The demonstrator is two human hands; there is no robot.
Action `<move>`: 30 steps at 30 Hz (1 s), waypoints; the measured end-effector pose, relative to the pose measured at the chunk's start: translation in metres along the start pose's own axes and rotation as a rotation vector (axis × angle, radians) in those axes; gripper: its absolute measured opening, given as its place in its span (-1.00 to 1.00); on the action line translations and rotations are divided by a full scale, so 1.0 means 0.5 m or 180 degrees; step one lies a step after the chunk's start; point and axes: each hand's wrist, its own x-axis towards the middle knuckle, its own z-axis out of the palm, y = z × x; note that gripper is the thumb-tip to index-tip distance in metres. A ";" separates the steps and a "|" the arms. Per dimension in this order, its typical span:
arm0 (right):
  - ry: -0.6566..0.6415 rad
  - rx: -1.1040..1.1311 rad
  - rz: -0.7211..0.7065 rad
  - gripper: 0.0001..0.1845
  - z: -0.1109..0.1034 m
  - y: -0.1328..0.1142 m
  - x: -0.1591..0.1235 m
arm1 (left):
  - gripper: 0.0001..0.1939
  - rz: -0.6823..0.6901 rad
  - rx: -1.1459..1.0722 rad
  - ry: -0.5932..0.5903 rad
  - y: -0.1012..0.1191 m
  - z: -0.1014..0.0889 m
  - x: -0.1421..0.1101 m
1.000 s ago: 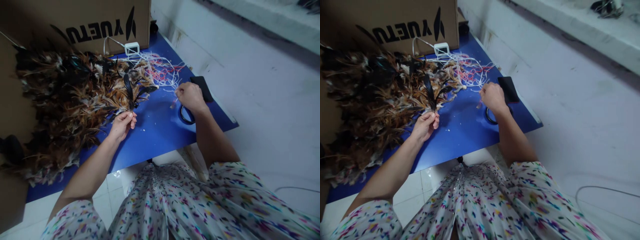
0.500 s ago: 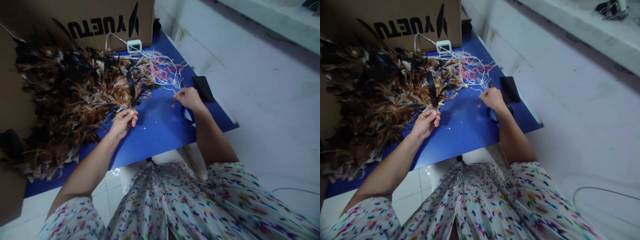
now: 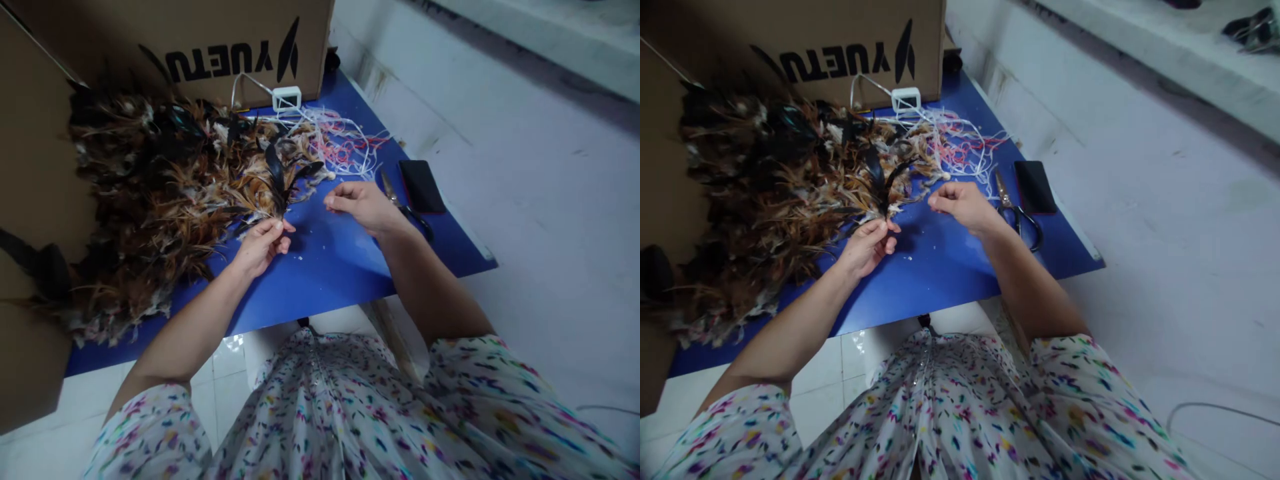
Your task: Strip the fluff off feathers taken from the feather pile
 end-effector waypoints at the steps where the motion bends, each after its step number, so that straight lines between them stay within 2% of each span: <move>1: -0.0012 -0.0051 -0.0024 -0.78 0.016 0.001 0.002 | -0.66 -0.0023 -0.0007 0.0002 0.000 0.001 -0.001; 7: 0.0011 -0.0723 -0.0339 -0.77 0.088 0.013 0.012 | -0.70 -0.0127 -0.0138 -0.0063 0.000 0.007 -0.005; 13: 0.0084 -0.1085 -0.0583 -0.87 0.125 0.025 0.003 | -0.76 -0.0288 -0.0066 -0.0006 -0.003 0.011 -0.006; 18: 0.0095 -0.0549 -0.0586 -0.83 0.139 0.042 0.000 | -0.82 -0.0282 -0.0097 0.0056 -0.003 0.009 -0.004; 24: -0.0038 0.0368 -0.0225 -0.70 0.149 0.043 -0.010 | -0.82 -0.0080 -0.0045 0.0201 -0.009 0.004 0.002; 30: -0.0201 0.0763 -0.0040 -0.59 0.144 0.035 -0.019 | -0.84 0.0026 -0.0016 0.0218 -0.007 0.004 0.001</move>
